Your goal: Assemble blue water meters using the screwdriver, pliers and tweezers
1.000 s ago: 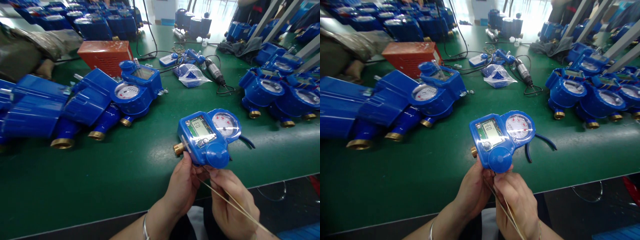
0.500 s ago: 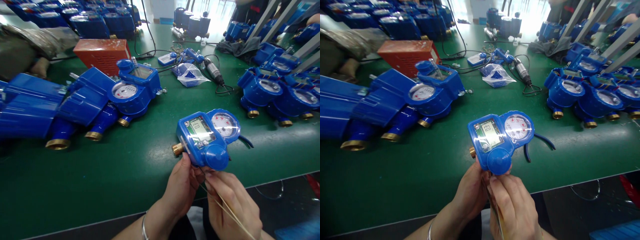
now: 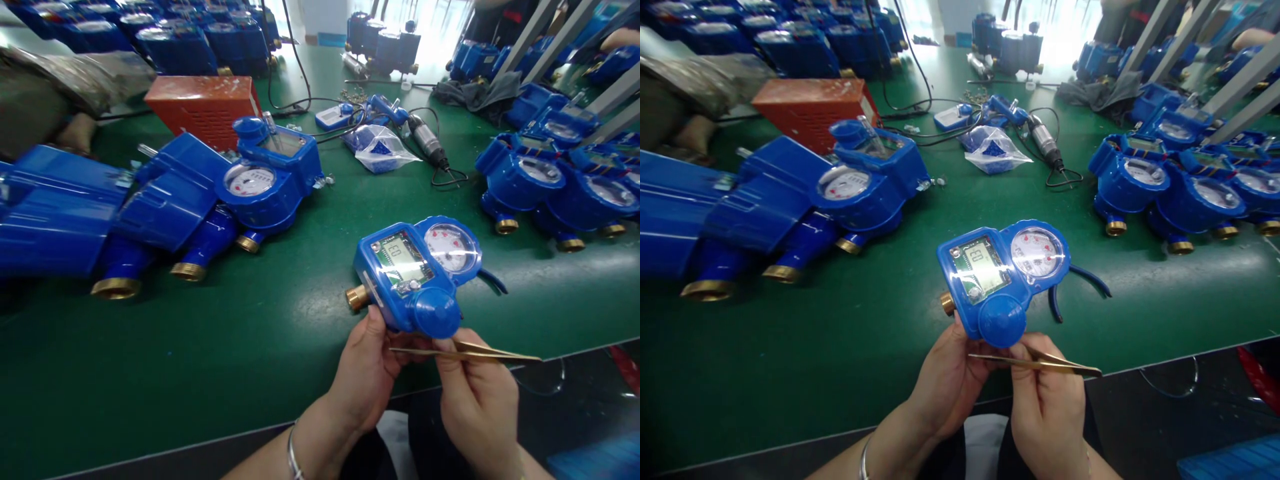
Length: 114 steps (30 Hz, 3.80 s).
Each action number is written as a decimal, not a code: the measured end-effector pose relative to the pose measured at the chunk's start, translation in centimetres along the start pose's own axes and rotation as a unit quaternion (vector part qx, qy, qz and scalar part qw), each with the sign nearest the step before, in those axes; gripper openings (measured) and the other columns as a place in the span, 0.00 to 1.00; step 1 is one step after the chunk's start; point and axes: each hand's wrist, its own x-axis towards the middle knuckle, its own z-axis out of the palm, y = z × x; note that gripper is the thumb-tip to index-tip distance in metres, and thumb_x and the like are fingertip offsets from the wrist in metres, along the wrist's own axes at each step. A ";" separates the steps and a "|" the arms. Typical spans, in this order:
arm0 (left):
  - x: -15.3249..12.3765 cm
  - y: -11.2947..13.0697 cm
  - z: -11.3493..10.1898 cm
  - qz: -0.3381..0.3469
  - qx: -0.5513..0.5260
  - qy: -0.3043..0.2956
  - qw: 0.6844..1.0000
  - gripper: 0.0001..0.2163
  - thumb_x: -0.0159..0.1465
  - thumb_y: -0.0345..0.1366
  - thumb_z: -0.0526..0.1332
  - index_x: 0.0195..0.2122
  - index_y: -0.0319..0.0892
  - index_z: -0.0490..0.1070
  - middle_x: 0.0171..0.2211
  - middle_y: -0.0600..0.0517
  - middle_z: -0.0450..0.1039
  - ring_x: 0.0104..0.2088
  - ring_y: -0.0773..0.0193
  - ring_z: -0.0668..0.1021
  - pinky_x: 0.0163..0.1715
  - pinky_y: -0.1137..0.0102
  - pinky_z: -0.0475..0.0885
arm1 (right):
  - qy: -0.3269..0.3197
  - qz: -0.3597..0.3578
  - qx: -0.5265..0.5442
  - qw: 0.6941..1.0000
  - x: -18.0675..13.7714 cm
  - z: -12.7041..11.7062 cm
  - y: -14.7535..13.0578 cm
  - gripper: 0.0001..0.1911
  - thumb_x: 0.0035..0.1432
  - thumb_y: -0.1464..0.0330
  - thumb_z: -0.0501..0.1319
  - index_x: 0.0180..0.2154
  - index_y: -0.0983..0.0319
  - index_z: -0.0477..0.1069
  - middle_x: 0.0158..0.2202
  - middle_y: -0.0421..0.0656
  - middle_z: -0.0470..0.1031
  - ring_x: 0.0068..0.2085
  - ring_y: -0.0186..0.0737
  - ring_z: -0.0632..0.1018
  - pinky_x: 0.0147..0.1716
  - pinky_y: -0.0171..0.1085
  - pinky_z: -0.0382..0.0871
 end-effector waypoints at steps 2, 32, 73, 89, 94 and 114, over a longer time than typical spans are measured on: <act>0.0 0.0 0.0 -0.004 0.004 0.003 1.000 0.21 0.69 0.43 0.45 0.34 0.34 0.72 0.30 0.44 0.77 0.29 0.62 0.78 0.31 0.68 0.72 | 0.003 0.043 0.036 0.998 -0.1 0.1 0.2 0.08 0.62 0.69 0.53 0.33 0.60 0.69 0.28 0.38 0.73 0.29 0.31 0.74 0.28 0.28 0.67; 0.1 0.2 0.3 -0.017 -0.053 -0.009 0.998 0.21 0.68 0.45 0.47 0.35 0.33 0.72 0.29 0.44 0.76 0.30 0.62 0.78 0.31 0.70 0.72 | 0.067 -0.015 0.206 0.976 -1.4 1.7 1.2 0.09 0.60 0.75 0.54 0.38 0.59 0.70 0.32 0.40 0.74 0.35 0.35 0.76 0.33 0.34 0.72; 1.3 -2.0 2.1 0.012 0.006 0.008 1.000 0.07 0.62 0.30 0.58 0.37 0.34 0.75 0.32 0.45 0.75 0.31 0.63 0.74 0.34 0.68 0.67 | -0.075 -0.153 -0.067 0.983 8.4 -5.9 0.0 0.07 0.61 0.72 0.52 0.35 0.61 0.67 0.32 0.41 0.72 0.35 0.35 0.73 0.36 0.34 0.67; 1.2 -2.1 2.3 -0.004 0.011 -0.002 1.000 0.11 0.57 0.41 0.66 0.32 0.37 0.75 0.29 0.47 0.76 0.26 0.65 0.75 0.25 0.72 0.66 | -0.204 -0.158 -0.047 0.965 10.5 -5.6 -0.8 0.08 0.62 0.72 0.50 0.32 0.59 0.65 0.29 0.39 0.71 0.31 0.34 0.72 0.30 0.33 0.65; 0.8 -1.8 2.8 -0.050 0.047 -0.015 0.998 0.15 0.59 0.45 0.62 0.33 0.34 0.74 0.30 0.44 0.77 0.24 0.65 0.75 0.20 0.74 0.62 | -0.263 -0.097 -0.050 0.958 11.6 -5.6 -0.8 0.11 0.63 0.69 0.50 0.28 0.59 0.64 0.26 0.37 0.69 0.27 0.33 0.68 0.26 0.32 0.59; 1.5 -1.3 2.9 -0.131 -0.005 -0.016 0.991 0.10 0.64 0.32 0.53 0.39 0.32 0.70 0.31 0.41 0.77 0.28 0.62 0.79 0.30 0.71 0.72 | -0.209 -0.081 0.035 0.974 11.1 -6.1 0.4 0.08 0.65 0.69 0.50 0.33 0.59 0.64 0.28 0.35 0.67 0.27 0.28 0.67 0.26 0.27 0.61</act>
